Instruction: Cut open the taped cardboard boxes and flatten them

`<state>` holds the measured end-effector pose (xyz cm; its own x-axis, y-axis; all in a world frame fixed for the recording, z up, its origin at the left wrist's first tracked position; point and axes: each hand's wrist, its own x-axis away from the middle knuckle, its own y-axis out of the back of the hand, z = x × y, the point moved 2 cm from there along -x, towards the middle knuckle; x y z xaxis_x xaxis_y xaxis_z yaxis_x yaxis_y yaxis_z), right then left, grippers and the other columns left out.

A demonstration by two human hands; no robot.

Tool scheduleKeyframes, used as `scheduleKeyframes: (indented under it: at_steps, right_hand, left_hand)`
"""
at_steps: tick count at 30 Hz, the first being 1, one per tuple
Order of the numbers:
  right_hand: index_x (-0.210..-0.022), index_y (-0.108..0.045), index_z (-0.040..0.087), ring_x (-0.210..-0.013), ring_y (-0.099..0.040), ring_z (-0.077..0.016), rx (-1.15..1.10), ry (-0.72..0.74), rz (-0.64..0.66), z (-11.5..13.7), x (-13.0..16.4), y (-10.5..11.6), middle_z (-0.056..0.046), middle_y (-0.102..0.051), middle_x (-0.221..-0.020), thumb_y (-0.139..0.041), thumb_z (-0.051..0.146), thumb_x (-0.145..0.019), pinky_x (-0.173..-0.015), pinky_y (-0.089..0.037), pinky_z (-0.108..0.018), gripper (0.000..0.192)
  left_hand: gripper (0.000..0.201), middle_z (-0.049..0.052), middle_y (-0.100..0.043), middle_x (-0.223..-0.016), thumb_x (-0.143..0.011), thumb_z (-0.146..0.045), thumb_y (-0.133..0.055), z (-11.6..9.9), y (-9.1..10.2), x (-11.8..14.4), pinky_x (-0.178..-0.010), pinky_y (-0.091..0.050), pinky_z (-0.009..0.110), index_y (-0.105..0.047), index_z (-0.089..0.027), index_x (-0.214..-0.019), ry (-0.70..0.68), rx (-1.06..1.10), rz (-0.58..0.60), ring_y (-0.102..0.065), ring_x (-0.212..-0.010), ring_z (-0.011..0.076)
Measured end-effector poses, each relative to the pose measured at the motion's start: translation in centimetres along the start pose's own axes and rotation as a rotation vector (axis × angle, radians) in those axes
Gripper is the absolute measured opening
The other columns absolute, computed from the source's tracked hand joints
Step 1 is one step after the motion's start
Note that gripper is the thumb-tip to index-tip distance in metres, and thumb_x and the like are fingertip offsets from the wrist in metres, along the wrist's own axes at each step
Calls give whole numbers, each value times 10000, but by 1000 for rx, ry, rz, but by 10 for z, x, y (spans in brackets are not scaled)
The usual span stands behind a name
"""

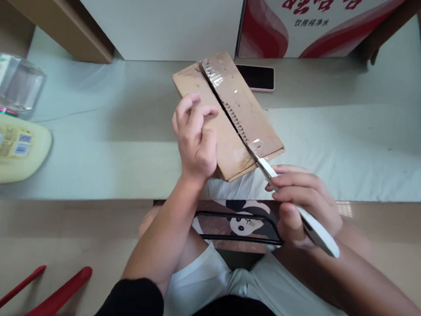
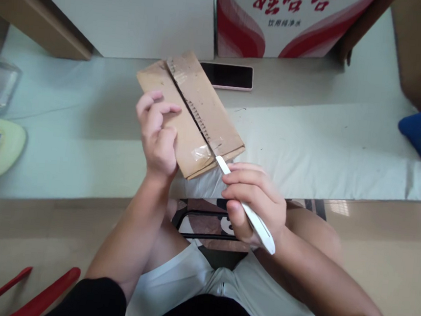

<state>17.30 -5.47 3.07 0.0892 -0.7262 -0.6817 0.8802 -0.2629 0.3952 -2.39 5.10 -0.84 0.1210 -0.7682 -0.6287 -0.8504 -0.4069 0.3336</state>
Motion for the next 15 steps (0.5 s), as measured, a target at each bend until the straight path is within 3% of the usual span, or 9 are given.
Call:
scheduleKeyframes:
  at_steps: [6, 15]
  right_hand:
    - [-900, -670, 191, -896, -749, -223, -35, 52, -72, 4, -6, 3, -80, -722, -879, -538, 217, -964, -790, -655, -390, 149]
    - [-870, -674, 215, -825, -747, -213, -36, 41, -109, -1, -4, 2, -59, -738, -869, -546, 276, -969, -722, -649, -390, 173]
  left_hand:
    - [299, 109, -575, -1332, -973, -441, -427, -3, 1, 0, -1151, -412, 576, -671, -277, -1028, 35, 5, 4, -532, -1308, 329]
    - [253, 86, -559, -1360, -954, -402, -465, 0, 3, -1, -1206, -370, 559, -671, -285, -1046, 49, 31, 44, -528, -1322, 328]
